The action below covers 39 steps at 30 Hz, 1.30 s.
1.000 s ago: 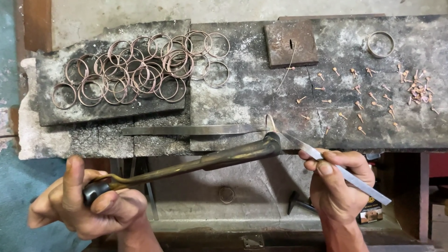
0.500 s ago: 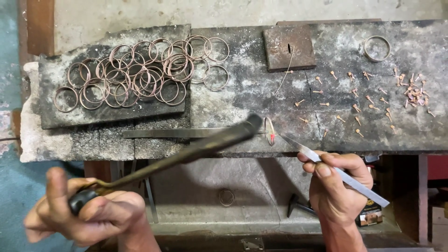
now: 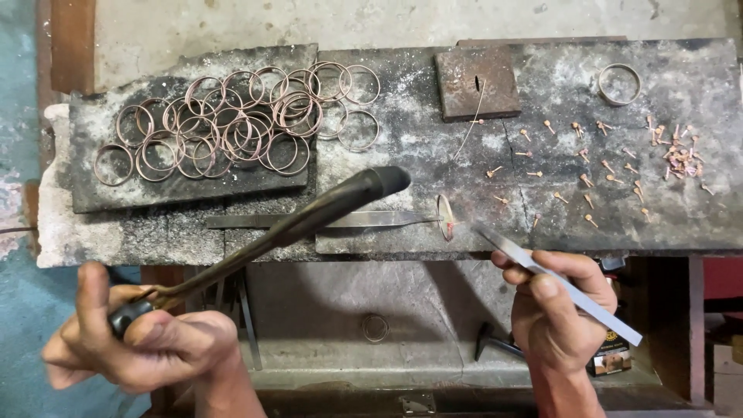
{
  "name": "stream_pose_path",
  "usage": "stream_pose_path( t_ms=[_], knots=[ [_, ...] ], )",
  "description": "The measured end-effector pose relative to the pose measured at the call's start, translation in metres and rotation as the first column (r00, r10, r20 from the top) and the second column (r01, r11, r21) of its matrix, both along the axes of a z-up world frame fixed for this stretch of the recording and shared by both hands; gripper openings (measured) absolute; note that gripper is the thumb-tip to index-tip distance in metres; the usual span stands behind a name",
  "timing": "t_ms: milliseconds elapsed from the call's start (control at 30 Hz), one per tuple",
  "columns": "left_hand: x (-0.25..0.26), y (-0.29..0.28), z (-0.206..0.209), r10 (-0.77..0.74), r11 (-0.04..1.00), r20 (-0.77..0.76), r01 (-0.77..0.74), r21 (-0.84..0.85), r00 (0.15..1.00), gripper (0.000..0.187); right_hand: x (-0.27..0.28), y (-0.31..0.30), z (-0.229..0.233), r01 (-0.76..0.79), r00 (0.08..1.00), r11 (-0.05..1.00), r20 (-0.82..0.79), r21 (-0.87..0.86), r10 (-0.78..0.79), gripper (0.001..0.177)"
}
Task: Soldering a series of small metal rings using a blowtorch and a solder pick on a jeweler's workbench.
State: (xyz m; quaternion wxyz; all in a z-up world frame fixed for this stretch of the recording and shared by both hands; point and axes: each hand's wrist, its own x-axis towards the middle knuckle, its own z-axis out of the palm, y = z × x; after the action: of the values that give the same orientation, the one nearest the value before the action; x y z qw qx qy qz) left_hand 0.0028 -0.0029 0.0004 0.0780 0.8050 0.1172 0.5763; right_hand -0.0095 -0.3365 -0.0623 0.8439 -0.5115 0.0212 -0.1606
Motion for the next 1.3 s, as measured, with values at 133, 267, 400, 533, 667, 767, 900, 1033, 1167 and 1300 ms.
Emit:
stream_pose_path(
  t_ms=[133, 267, 400, 533, 667, 767, 900, 1033, 1167, 1300],
  knots=[
    [0.0, 0.003, 0.001, -0.012, 1.0, 0.009, 0.012, 0.025, 1.0, 0.062, -0.001, -0.002, 0.005, 0.031, 0.999, 0.999, 0.011, 0.023, -0.031, 0.019],
    [0.0, 0.001, 0.005, -0.014, 0.999, -0.005, 0.014, 0.041, 1.0, 0.065, -0.003, 0.002, 0.01, 0.142, 0.986, 0.95, 0.125, -0.278, -0.111, 0.026],
    [-0.002, 0.001, 0.005, -0.021, 0.997, 0.011, 0.02, 0.08, 1.0, 0.064, -0.022, 0.01, 0.027, 0.158, 0.972, 0.791, 0.234, -0.591, -0.019, 0.023],
    [-0.001, -0.002, 0.003, -0.02, 0.998, 0.024, 0.019, 0.059, 1.0, 0.065, -0.028, 0.023, 0.042, 0.154, 0.957, 0.717, 0.283, -0.68, 0.062, 0.022],
    [-0.001, -0.004, 0.005, -0.01, 0.998, 0.058, 0.006, 0.057, 0.998, 0.065, -0.027, 0.027, 0.043, 0.166, 0.945, 0.675, 0.312, -0.719, 0.099, 0.024],
    [-0.002, -0.004, 0.006, -0.008, 0.999, 0.084, 0.004, 0.047, 0.996, 0.065, -0.024, 0.03, 0.042, 0.185, 0.941, 0.675, 0.327, -0.714, 0.088, 0.022],
    [-0.002, -0.002, 0.007, -0.007, 0.999, 0.092, 0.003, 0.045, 0.996, 0.065, -0.02, 0.034, 0.039, 0.229, 0.931, 0.664, 0.36, -0.712, 0.065, 0.019],
    [0.0, -0.001, 0.007, -0.006, 0.999, 0.097, 0.002, 0.04, 0.995, 0.065, -0.018, 0.035, 0.048, 0.272, 0.92, 0.572, 0.383, -0.774, 0.08, 0.015],
    [0.0, -0.001, 0.006, -0.014, 1.0, 0.113, 0.013, 0.016, 0.993, 0.065, -0.017, 0.038, 0.051, 0.336, 0.896, 0.5, 0.434, -0.798, 0.092, 0.016],
    [0.0, -0.003, 0.007, -0.011, 1.0, 0.097, 0.009, 0.023, 0.995, 0.066, -0.02, 0.035, 0.048, 0.345, 0.885, 0.538, 0.458, -0.769, 0.086, 0.017]
  ],
)
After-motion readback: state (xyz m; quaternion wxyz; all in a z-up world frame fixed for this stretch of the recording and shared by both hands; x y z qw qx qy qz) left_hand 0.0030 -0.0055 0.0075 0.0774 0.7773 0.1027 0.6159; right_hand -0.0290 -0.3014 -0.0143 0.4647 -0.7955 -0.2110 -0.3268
